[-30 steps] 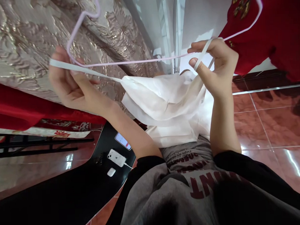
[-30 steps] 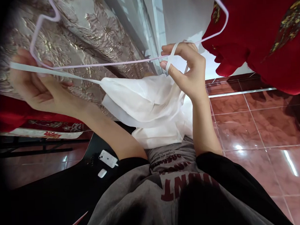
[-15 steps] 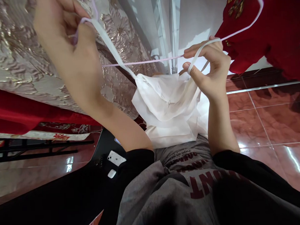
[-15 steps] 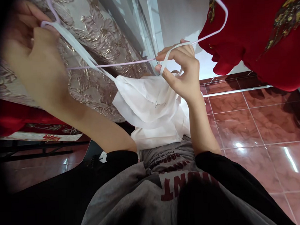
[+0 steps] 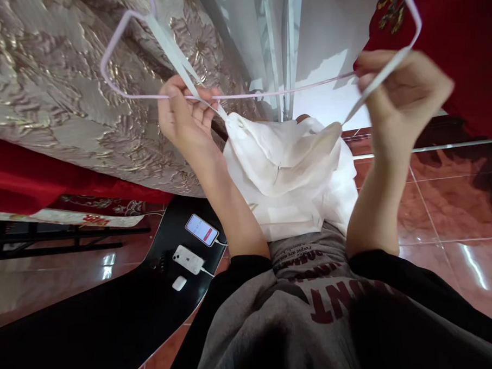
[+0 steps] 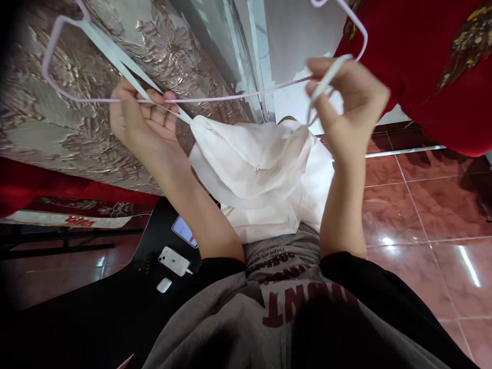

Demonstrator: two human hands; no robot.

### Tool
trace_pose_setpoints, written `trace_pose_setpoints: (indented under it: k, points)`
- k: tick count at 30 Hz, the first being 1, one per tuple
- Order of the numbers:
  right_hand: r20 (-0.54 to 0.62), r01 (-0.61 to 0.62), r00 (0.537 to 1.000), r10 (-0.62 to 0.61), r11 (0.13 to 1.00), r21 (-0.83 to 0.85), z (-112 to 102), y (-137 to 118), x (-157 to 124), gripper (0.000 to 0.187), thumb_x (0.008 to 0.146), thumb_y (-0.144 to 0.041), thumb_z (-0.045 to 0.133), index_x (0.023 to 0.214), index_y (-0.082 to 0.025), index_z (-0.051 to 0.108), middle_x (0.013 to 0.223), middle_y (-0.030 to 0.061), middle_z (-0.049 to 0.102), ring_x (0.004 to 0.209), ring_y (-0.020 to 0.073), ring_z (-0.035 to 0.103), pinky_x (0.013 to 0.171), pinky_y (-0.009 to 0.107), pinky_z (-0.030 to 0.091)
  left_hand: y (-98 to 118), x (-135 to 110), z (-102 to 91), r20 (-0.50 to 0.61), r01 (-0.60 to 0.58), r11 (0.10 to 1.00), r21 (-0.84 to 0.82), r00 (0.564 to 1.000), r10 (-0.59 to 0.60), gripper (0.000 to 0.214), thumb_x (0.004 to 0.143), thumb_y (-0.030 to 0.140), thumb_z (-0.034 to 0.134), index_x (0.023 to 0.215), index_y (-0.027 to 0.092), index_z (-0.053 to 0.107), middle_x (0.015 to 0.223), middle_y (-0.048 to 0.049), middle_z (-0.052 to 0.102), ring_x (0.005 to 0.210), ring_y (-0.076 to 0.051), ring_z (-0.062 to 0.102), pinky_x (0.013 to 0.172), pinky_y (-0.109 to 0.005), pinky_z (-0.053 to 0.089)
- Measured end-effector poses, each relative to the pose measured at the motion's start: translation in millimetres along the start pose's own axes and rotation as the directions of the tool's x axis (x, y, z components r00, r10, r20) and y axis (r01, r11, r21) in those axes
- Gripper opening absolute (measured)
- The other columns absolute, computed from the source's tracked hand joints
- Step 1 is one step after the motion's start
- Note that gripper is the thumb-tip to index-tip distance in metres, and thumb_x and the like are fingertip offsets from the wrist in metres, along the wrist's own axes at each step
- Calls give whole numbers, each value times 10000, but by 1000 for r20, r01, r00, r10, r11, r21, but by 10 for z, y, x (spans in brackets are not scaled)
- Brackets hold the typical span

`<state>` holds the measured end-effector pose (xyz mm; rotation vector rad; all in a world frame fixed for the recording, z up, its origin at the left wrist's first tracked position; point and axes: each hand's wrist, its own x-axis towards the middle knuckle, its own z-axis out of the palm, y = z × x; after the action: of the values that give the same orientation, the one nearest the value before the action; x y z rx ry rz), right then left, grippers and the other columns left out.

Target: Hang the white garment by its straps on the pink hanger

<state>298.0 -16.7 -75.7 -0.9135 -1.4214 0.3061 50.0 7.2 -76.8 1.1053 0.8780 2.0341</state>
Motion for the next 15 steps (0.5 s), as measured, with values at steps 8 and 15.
trace_pose_setpoints:
  k: [8, 15]
  points:
    - [60, 47, 997, -37, 983, -177, -308, -5, 504, 173, 813, -316, 565, 941, -228, 640, 895, 29, 594, 846, 122, 585, 817, 290, 501, 6, 39, -71, 19, -13, 1000, 0, 1000, 13, 225, 984, 198, 320, 871, 144, 506, 668, -32, 556, 669, -157, 625, 751, -312, 512]
    - [220, 65, 975, -11, 968, -242, -148, -317, 637, 259, 817, -327, 558, 1034, -192, 608, 1000, 35, 551, 958, 133, 522, 900, 266, 440, 40, -12, -60, 22, 38, 999, 11, 999, -38, 236, 1000, 216, 302, 897, 155, 505, 697, -29, 589, 725, -148, 637, 791, -305, 509]
